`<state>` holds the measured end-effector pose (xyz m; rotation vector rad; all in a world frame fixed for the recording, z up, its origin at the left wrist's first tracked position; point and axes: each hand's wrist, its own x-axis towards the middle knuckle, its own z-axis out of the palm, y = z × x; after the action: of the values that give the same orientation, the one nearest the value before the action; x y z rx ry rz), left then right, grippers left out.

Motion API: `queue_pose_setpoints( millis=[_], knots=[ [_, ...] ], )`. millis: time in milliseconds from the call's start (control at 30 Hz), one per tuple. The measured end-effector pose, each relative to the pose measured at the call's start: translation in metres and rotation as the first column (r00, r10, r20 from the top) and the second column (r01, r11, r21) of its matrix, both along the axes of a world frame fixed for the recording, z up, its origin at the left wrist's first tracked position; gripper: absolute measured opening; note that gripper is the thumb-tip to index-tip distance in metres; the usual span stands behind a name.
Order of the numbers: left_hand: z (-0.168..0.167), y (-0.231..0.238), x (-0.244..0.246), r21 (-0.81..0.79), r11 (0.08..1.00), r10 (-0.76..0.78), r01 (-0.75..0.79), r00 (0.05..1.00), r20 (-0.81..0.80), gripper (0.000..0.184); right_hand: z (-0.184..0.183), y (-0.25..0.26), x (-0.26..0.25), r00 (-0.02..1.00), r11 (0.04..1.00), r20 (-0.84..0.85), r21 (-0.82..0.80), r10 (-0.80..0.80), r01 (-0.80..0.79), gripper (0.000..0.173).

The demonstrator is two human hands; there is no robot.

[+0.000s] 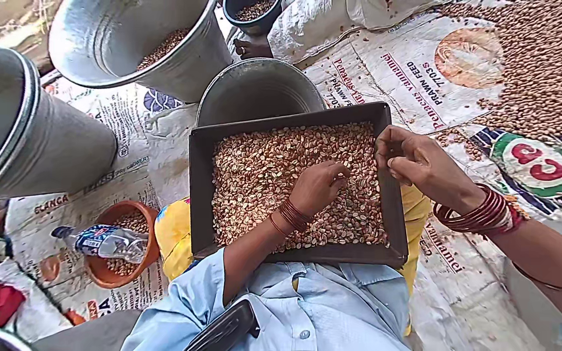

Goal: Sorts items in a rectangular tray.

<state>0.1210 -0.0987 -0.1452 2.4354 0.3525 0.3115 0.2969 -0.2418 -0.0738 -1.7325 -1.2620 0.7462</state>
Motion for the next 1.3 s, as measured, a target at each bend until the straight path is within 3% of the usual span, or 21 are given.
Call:
queue_pose_setpoints(
  millis=[67,133,233,333,400,500,567,667,733,833,933,1033,1100,1200,1300],
  knots=[
    [-0.007,-0.006,0.003,0.113,0.993,-0.025,0.028,0.999,-0.022,0.009,-0.008,-0.001,-0.001,0.95,0.988,0.273,-0.07,0.153,-0.138,0.01],
    [-0.01,-0.009,0.003,0.161,0.986,-0.028,0.032,0.999,-0.027,0.008,-0.017,-0.003,-0.005,0.786,0.924,0.485,-0.217,0.383,-0.316,0.009],
    [-0.007,-0.002,-0.002,0.116,0.993,-0.034,0.037,0.999,-0.029,0.01,-0.02,-0.006,-0.018,0.562,0.761,0.514,-0.453,0.648,-0.465,0.011],
    [0.015,0.023,-0.01,0.137,0.989,0.061,-0.057,0.998,-0.022,0.011,-0.02,-0.01,-0.031,0.472,0.715,0.536,-0.52,0.699,-0.468,0.012],
    [0.038,0.05,-0.018,0.231,0.953,0.196,-0.197,0.98,0.028,0.013,-0.022,-0.012,-0.035,0.442,0.715,0.561,-0.544,0.699,-0.439,0.01],
    [0.073,0.083,-0.043,0.392,0.81,0.406,-0.436,0.899,0.162,0.018,-0.03,-0.013,-0.039,0.41,0.726,0.6,-0.542,0.687,-0.423,0.007],
    [0.088,0.091,-0.058,0.434,0.762,0.437,-0.481,0.876,0.203,0.027,-0.032,-0.012,-0.042,0.387,0.725,0.615,-0.546,0.687,-0.42,0.009],
    [0.082,0.073,-0.073,0.39,0.856,0.283,-0.34,0.939,0.197,0.019,-0.033,-0.013,-0.045,0.376,0.71,0.603,-0.569,0.703,-0.415,0.011],
    [0.061,0.053,-0.082,0.311,0.94,0.127,-0.142,0.99,0.068,0.01,-0.037,-0.014,-0.043,0.385,0.728,0.621,-0.533,0.683,-0.431,0.008],
    [0.033,0.035,-0.098,0.235,0.97,-0.032,0.067,0.988,-0.149,0.01,-0.037,-0.013,-0.04,0.427,0.722,0.584,-0.522,0.69,-0.454,0.005],
    [0.019,0.027,-0.107,0.267,0.956,-0.042,0.123,0.956,-0.289,0.011,-0.034,-0.011,-0.037,0.487,0.732,0.546,-0.502,0.681,-0.461,0.01],
    [0.015,0.025,-0.108,0.296,0.947,-0.034,0.125,0.955,-0.296,0.008,-0.038,-0.012,-0.034,0.513,0.802,0.619,-0.402,0.594,-0.442,0.009],
    [0.013,0.025,-0.107,0.207,0.974,-0.057,0.094,0.982,-0.179,0.009,-0.04,-0.013,-0.035,0.536,0.84,0.656,-0.326,0.532,-0.434,0.008],
    [0.014,0.014,-0.098,-0.248,0.966,-0.094,0.073,0.993,-0.076,0.018,-0.034,-0.015,-0.047,0.585,0.878,0.689,-0.165,0.428,-0.449,0.007],
    [0.013,-0.007,-0.078,-0.722,0.679,-0.337,0.134,0.931,-0.144,0.028,-0.031,-0.019,-0.066,0.632,0.865,0.687,0.009,0.359,-0.501,0.011]
  ],
)
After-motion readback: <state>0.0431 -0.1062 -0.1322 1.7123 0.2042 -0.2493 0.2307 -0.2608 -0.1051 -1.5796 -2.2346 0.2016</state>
